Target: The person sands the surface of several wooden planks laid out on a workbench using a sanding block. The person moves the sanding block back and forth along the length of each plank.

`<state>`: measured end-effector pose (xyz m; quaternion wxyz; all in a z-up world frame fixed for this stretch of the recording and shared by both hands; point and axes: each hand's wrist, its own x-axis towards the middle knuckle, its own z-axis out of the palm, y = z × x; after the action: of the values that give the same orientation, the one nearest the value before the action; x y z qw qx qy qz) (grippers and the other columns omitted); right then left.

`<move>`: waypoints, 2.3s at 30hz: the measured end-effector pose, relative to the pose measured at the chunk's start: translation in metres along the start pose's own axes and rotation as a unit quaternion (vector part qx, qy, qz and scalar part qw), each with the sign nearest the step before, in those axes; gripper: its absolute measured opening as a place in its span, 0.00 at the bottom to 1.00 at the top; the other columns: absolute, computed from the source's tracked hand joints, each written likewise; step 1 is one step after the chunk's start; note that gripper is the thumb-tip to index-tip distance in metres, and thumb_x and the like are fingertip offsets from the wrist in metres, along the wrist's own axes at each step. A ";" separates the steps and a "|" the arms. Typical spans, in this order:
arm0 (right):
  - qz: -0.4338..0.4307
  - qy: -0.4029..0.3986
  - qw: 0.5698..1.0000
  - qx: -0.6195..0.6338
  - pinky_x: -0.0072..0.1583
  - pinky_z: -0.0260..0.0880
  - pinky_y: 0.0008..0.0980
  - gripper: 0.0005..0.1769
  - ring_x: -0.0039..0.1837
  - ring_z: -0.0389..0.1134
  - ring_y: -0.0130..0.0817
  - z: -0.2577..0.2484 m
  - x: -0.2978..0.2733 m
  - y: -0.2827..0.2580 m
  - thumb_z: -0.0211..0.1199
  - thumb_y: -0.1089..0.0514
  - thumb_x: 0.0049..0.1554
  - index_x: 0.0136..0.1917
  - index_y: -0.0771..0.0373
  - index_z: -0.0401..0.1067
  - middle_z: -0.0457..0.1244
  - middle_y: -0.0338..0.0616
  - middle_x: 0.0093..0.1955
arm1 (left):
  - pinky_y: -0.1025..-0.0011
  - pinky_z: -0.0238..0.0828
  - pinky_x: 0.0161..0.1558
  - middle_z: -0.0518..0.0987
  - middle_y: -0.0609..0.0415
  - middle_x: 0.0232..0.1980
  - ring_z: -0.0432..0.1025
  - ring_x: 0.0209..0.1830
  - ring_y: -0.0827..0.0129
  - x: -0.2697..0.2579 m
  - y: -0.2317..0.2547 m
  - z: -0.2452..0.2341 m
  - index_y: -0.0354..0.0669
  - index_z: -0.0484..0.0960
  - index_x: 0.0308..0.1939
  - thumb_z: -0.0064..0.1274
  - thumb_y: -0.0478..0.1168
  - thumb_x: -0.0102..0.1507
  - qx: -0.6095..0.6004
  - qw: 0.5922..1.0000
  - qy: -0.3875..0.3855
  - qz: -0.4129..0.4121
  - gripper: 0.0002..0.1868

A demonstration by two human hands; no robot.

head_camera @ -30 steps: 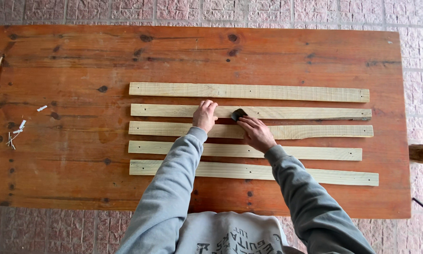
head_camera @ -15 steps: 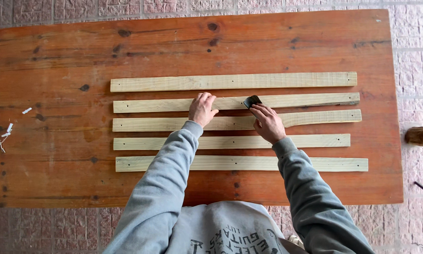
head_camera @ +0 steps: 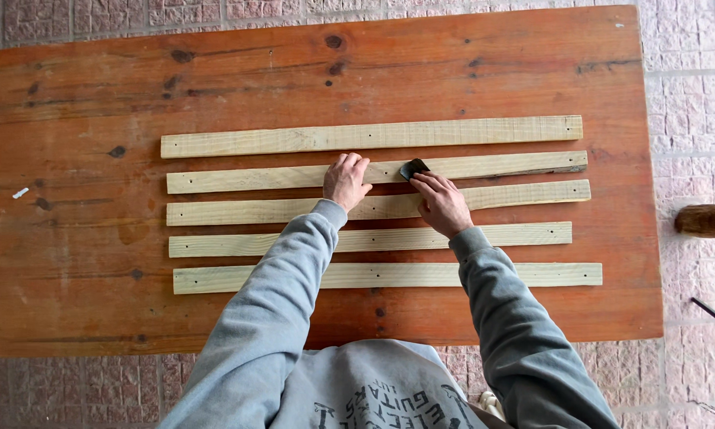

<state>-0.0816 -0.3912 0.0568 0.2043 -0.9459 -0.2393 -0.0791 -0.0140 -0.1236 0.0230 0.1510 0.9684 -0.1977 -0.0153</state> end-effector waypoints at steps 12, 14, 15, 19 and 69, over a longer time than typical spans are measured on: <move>-0.029 0.013 0.999 0.000 0.70 0.66 0.42 0.29 0.71 0.65 0.41 0.001 0.001 -0.001 0.59 0.62 0.44 0.61 0.56 0.75 0.67 0.42 0.64 | 0.64 0.72 0.58 0.75 0.59 0.48 0.70 0.56 0.63 0.009 -0.003 0.008 0.53 0.82 0.49 0.76 0.47 0.45 -0.004 1.000 -0.005 -0.019 0.30; -0.028 0.011 1.000 -0.003 0.70 0.65 0.41 0.29 0.71 0.65 0.41 0.001 0.002 -0.001 0.59 0.63 0.44 0.61 0.56 0.76 0.67 0.42 0.64 | 0.64 0.72 0.58 0.75 0.59 0.48 0.70 0.56 0.63 0.010 -0.003 0.009 0.53 0.82 0.49 0.76 0.47 0.45 -0.009 1.000 -0.009 -0.024 0.30; -0.026 0.009 1.000 -0.007 0.70 0.65 0.41 0.29 0.71 0.65 0.41 0.001 0.003 -0.001 0.59 0.63 0.44 0.60 0.56 0.76 0.66 0.42 0.64 | 0.63 0.73 0.59 0.75 0.59 0.48 0.70 0.56 0.62 0.011 -0.003 0.009 0.54 0.82 0.49 0.77 0.47 0.45 -0.015 0.999 -0.012 -0.029 0.30; -0.026 0.005 1.000 -0.014 0.70 0.65 0.41 0.29 0.72 0.65 0.40 0.004 0.011 0.004 0.59 0.62 0.44 0.61 0.55 0.76 0.66 0.40 0.65 | 0.63 0.73 0.59 0.75 0.60 0.48 0.70 0.56 0.63 0.010 -0.003 0.010 0.54 0.82 0.48 0.77 0.47 0.44 -0.015 0.999 -0.013 -0.036 0.30; -0.097 0.004 0.995 0.029 0.69 0.65 0.39 0.25 0.71 0.66 0.38 0.009 0.026 -0.008 0.60 0.60 0.47 0.59 0.54 0.77 0.68 0.39 0.64 | 0.60 0.75 0.55 0.75 0.61 0.49 0.70 0.57 0.61 0.014 0.006 -0.007 0.56 0.79 0.47 0.76 0.48 0.47 0.000 0.998 -0.048 -0.048 0.28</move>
<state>-0.0628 -0.3701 0.0579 0.2238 -0.9117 -0.3311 -0.0949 -0.0031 -0.1319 0.0315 0.1402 0.9750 -0.1579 -0.0689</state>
